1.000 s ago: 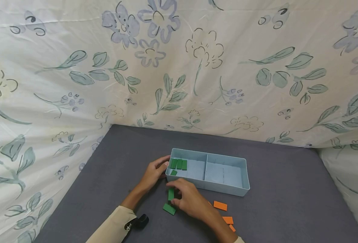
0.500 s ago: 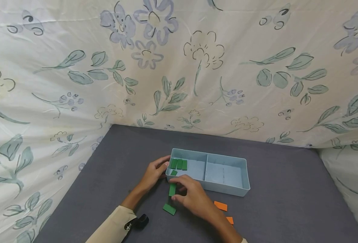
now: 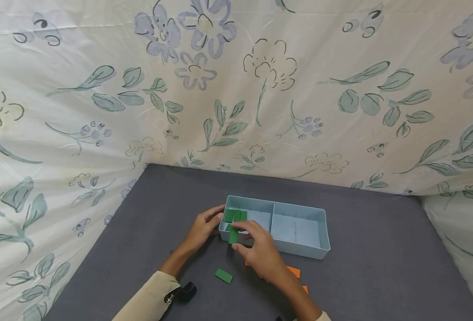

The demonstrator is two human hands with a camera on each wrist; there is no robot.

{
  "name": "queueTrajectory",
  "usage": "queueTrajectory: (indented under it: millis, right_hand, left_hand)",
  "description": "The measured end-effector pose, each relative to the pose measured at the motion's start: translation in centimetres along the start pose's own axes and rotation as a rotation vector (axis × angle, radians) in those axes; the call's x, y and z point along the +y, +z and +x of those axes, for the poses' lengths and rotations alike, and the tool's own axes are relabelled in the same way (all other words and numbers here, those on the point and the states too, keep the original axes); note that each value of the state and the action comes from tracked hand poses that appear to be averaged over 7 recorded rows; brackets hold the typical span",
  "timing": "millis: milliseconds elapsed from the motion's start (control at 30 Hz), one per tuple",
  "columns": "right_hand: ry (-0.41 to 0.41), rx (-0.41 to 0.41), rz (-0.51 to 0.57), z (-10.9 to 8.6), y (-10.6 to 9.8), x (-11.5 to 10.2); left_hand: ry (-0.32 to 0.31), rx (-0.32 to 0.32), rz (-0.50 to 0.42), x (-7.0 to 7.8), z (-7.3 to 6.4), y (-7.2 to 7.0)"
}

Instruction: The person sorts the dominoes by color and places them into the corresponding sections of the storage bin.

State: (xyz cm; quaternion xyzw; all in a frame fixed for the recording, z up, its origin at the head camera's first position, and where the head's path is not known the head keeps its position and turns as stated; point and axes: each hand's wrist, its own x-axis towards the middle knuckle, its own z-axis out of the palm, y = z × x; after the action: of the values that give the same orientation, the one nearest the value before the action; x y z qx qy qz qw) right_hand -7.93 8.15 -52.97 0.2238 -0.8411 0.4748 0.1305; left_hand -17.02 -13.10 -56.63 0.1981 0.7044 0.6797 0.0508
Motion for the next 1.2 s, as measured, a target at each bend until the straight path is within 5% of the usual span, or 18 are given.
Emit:
queueTrajectory:
  millis: [267,1200]
  right_hand:
    - [0.002,0.058,-0.038,0.5,-0.2,0.3]
    - [0.148,0.07,-0.043,2.6,-0.9,1.4]
  left_hand:
    - [-0.012,0.012,0.02,-0.2,0.1,0.0]
    - [-0.012,0.006,0.024,-0.2,0.1,0.0]
